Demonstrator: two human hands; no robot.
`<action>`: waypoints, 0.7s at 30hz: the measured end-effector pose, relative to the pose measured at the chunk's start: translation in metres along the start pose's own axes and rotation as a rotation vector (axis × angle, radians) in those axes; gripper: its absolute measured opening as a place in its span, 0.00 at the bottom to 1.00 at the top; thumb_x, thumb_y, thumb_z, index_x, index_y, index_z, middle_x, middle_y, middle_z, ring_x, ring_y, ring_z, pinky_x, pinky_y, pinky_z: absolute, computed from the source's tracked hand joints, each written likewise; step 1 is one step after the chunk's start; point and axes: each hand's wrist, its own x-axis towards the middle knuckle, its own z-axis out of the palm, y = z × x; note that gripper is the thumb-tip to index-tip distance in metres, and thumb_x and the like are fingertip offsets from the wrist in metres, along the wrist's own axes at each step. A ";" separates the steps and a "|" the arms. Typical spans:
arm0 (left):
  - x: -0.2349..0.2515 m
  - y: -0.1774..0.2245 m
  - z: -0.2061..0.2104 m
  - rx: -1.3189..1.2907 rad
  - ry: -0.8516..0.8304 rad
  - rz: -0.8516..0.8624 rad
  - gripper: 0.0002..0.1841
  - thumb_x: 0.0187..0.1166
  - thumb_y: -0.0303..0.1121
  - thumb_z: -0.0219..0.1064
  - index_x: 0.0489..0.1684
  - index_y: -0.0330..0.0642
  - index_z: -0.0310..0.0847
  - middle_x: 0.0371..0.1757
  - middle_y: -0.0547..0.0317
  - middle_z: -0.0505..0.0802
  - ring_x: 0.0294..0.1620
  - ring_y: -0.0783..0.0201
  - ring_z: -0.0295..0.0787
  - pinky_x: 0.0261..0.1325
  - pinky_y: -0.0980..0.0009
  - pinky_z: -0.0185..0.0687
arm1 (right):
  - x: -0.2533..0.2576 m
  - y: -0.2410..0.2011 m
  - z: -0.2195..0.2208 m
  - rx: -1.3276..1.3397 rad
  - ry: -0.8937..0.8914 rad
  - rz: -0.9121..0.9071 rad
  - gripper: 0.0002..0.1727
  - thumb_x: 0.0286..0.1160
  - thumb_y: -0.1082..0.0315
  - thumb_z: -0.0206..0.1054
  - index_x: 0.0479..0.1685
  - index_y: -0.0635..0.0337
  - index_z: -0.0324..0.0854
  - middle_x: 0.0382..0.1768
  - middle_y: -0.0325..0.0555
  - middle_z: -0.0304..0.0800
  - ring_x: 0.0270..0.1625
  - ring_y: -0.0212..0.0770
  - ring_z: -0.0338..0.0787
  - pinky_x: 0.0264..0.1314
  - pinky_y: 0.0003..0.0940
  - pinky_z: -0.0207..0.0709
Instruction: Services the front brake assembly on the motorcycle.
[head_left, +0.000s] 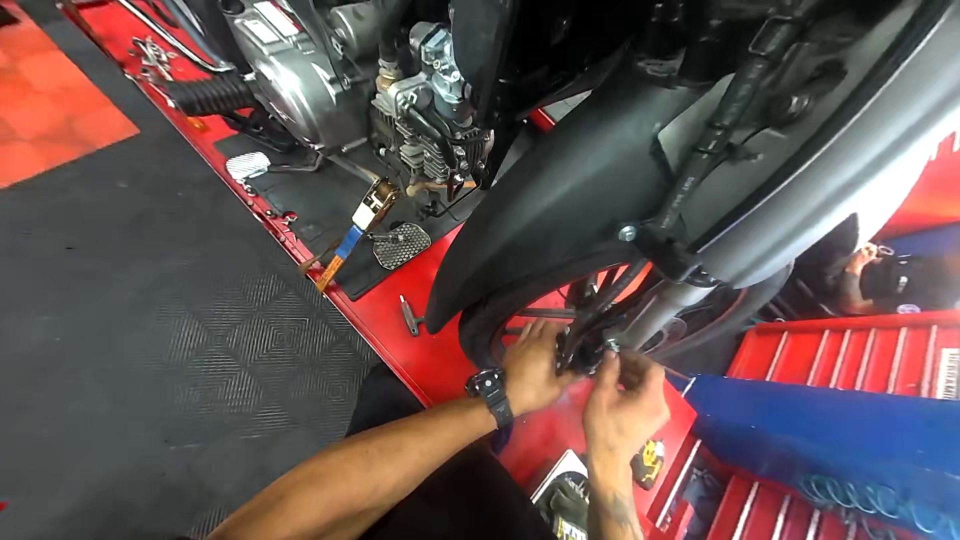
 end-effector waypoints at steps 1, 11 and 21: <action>0.000 0.000 0.000 -0.002 -0.003 -0.002 0.38 0.61 0.49 0.85 0.74 0.46 0.76 0.70 0.53 0.86 0.74 0.52 0.80 0.72 0.49 0.81 | 0.000 0.000 0.000 -0.005 -0.003 0.003 0.11 0.76 0.63 0.70 0.47 0.62 0.85 0.35 0.43 0.92 0.35 0.34 0.93 0.42 0.36 0.88; 0.003 0.001 -0.003 0.040 -0.028 0.013 0.39 0.61 0.49 0.84 0.75 0.46 0.77 0.71 0.52 0.85 0.74 0.52 0.81 0.73 0.50 0.81 | 0.002 0.000 0.003 -0.121 -0.023 0.041 0.14 0.84 0.57 0.65 0.37 0.58 0.85 0.23 0.40 0.87 0.26 0.39 0.88 0.33 0.46 0.81; 0.003 0.003 -0.005 0.085 -0.042 0.021 0.38 0.62 0.51 0.84 0.74 0.45 0.78 0.71 0.50 0.86 0.75 0.50 0.79 0.75 0.49 0.78 | 0.011 -0.001 0.006 -0.251 -0.048 0.019 0.26 0.91 0.53 0.53 0.24 0.58 0.81 0.15 0.42 0.78 0.21 0.44 0.83 0.27 0.50 0.73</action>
